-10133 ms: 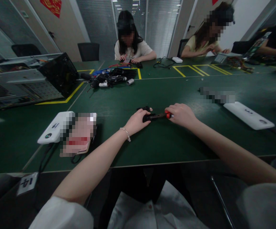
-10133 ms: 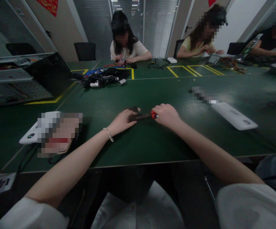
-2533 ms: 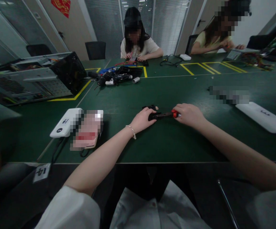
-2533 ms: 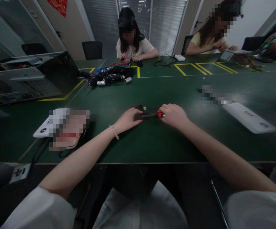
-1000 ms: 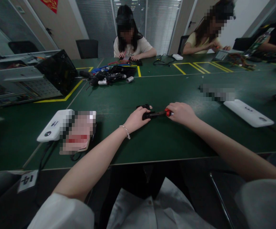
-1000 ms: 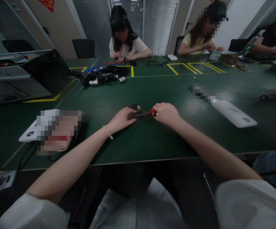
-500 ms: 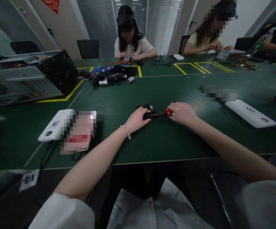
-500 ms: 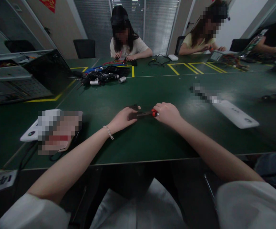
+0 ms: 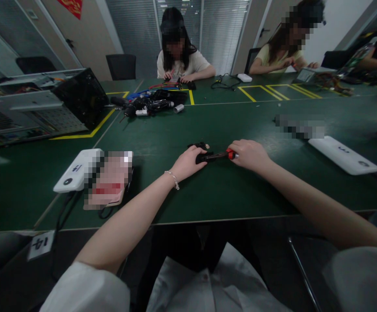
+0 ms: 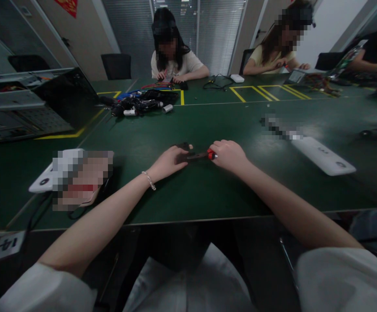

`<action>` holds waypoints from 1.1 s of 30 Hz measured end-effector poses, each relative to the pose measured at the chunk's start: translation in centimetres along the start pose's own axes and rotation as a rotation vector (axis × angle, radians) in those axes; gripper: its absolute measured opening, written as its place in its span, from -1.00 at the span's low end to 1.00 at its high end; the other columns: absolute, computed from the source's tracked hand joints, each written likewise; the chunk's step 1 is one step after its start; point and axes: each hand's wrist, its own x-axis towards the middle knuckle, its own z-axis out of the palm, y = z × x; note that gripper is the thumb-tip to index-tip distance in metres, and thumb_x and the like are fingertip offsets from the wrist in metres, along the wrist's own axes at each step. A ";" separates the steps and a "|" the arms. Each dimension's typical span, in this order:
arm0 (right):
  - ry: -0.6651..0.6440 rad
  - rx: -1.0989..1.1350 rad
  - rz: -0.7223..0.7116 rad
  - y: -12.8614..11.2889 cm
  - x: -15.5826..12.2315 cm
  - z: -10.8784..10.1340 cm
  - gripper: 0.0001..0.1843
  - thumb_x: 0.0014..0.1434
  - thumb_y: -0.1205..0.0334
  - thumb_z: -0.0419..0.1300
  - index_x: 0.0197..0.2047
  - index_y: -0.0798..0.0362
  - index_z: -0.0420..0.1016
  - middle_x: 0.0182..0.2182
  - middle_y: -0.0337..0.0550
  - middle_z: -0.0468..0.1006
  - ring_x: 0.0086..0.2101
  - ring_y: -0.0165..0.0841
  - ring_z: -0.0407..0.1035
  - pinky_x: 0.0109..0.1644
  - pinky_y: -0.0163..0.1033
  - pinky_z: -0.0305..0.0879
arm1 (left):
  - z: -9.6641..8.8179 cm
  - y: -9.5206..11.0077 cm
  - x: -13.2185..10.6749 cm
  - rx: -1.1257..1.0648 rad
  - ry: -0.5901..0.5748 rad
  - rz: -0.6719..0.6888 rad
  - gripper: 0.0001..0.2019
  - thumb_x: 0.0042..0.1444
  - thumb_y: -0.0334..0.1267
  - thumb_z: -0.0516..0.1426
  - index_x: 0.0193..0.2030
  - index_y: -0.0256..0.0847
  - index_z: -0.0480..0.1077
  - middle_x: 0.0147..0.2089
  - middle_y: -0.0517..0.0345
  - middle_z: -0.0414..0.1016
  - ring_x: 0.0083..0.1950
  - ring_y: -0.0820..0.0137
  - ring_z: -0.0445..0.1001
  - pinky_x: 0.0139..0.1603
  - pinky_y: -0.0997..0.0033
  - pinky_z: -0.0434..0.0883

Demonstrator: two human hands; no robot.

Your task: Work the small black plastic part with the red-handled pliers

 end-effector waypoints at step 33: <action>-0.043 -0.003 0.037 -0.3 0.0 -0.3 -0.76 0.07 0.23 0.06 -0.24 0.10 0.49 -0.31 -0.06 0.53 -0.33 -0.30 0.35 -0.31 -0.23 0.23 | -0.1 0.2 0.1 -0.008 -0.011 0.001 -0.71 0.08 -0.30 0.17 -0.02 -0.24 0.39 0.05 0.00 0.36 0.02 0.26 0.40 0.03 0.22 0.39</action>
